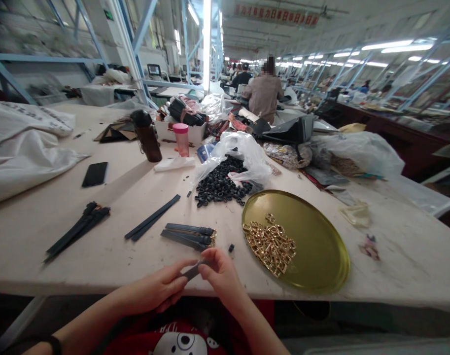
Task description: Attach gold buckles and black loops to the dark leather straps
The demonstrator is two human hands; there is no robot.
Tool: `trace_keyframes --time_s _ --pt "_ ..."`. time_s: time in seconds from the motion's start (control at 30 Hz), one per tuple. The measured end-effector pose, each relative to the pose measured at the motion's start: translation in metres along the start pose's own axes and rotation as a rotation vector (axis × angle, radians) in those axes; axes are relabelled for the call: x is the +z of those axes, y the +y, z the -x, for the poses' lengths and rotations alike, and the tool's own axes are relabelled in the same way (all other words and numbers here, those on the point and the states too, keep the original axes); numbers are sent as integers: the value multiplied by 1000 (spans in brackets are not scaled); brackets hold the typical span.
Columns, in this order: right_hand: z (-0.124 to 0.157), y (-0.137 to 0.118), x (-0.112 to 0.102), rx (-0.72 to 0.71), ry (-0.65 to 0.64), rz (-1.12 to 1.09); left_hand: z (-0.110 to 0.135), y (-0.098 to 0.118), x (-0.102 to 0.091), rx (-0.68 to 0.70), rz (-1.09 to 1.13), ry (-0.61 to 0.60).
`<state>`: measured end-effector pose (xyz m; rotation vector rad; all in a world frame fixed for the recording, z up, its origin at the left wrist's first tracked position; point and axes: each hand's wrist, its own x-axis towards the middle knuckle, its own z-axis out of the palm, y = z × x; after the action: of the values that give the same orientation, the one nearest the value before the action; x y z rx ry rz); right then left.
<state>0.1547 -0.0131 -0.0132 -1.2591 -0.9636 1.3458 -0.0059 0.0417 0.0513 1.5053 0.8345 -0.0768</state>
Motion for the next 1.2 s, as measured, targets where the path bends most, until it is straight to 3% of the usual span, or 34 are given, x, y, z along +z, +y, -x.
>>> trace_keyframes --time_s 0.13,0.2,0.27,0.37,0.43,0.53,0.63,0.8,0.97,1.07,1.17,1.2 --pt "1 8 14 8 -1 25 -10 -7 2 139 49 132" --pt "-3 5 5 -30 -18 76 -17 -9 2 126 105 133" --pt "-12 -3 -21 -105 38 287 -23 -10 0 94 137 131" --pt "-33 -22 -80 -173 324 871 -29 -9 -4 72 186 139" --pt "-51 -32 -119 -102 468 1178 -32 -6 -3 76 227 154" --pt "-77 -38 -157 37 405 1334 -35 -3 -1 76 230 162" --pt "-94 -35 -170 77 295 1305 -35 -1 2 50 185 126" --pt "-98 -33 -172 88 242 1199 -27 -2 5 43 203 133" --pt "-84 -42 -165 -8 317 1023 -23 0 9 98 212 185" --pt "-68 -50 -138 -69 313 866 -30 4 12 169 217 257" --pt "-45 -54 -89 -116 209 607 -41 9 16 254 281 346" --pt "-37 -54 -70 -128 166 411 -44 11 18 269 303 372"
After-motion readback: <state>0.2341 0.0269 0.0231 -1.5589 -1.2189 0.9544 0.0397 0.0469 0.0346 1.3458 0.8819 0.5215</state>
